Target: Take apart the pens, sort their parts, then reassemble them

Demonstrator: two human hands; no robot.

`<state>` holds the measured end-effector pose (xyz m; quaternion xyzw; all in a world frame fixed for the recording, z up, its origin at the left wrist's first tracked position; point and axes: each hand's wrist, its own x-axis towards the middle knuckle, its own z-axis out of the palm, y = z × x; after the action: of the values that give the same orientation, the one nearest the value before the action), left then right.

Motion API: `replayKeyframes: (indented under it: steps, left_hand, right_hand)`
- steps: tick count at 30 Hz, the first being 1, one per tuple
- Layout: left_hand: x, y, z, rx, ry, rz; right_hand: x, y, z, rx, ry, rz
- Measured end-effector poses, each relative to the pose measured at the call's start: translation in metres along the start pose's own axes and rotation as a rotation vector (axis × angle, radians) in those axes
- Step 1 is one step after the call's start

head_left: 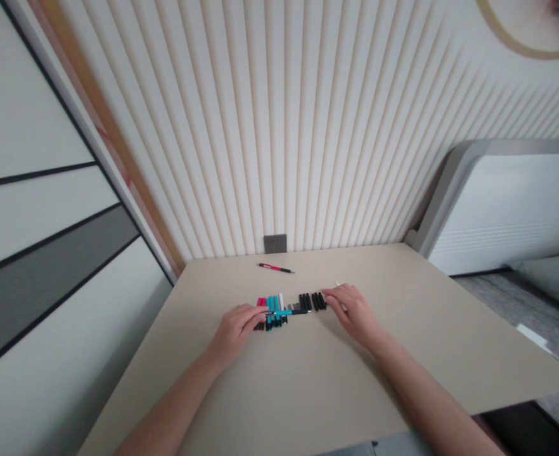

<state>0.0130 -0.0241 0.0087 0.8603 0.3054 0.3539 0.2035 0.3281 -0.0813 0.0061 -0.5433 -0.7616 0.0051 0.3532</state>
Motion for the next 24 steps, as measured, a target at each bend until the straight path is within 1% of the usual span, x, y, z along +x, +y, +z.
replayKeyframes:
  steps: [2,4,6,9,11,14,20,24]
  left_hand:
    - [0.000,0.001,0.000,-0.017,-0.003,0.016]
    - [-0.001,0.002,0.000,-0.031,0.000,0.032]
    - [-0.001,0.003,0.000,-0.043,0.005,0.049]
    - [-0.001,0.004,-0.001,-0.050,-0.013,0.069]
    - [-0.001,0.005,-0.001,-0.043,-0.035,0.070]
    - [-0.001,0.007,-0.001,-0.020,-0.052,0.046]
    - [-0.002,0.008,0.000,0.015,-0.047,0.015]
    - [-0.002,0.009,0.001,-0.002,-0.031,0.030]
  right_hand:
    - [0.000,-0.024,0.007,0.073,-0.061,-0.058]
    - [0.001,-0.041,0.013,0.072,-0.133,-0.095]
    - [0.000,-0.049,0.016,0.053,-0.192,-0.122]
    - [-0.003,-0.048,0.020,0.027,-0.222,-0.142]
    - [-0.005,-0.046,0.023,0.008,-0.204,-0.130]
    - [-0.007,-0.043,0.028,-0.031,-0.135,-0.112]
    - [-0.007,-0.043,0.030,-0.137,-0.037,-0.189]
    - [-0.006,-0.046,0.025,-0.097,-0.019,-0.131]
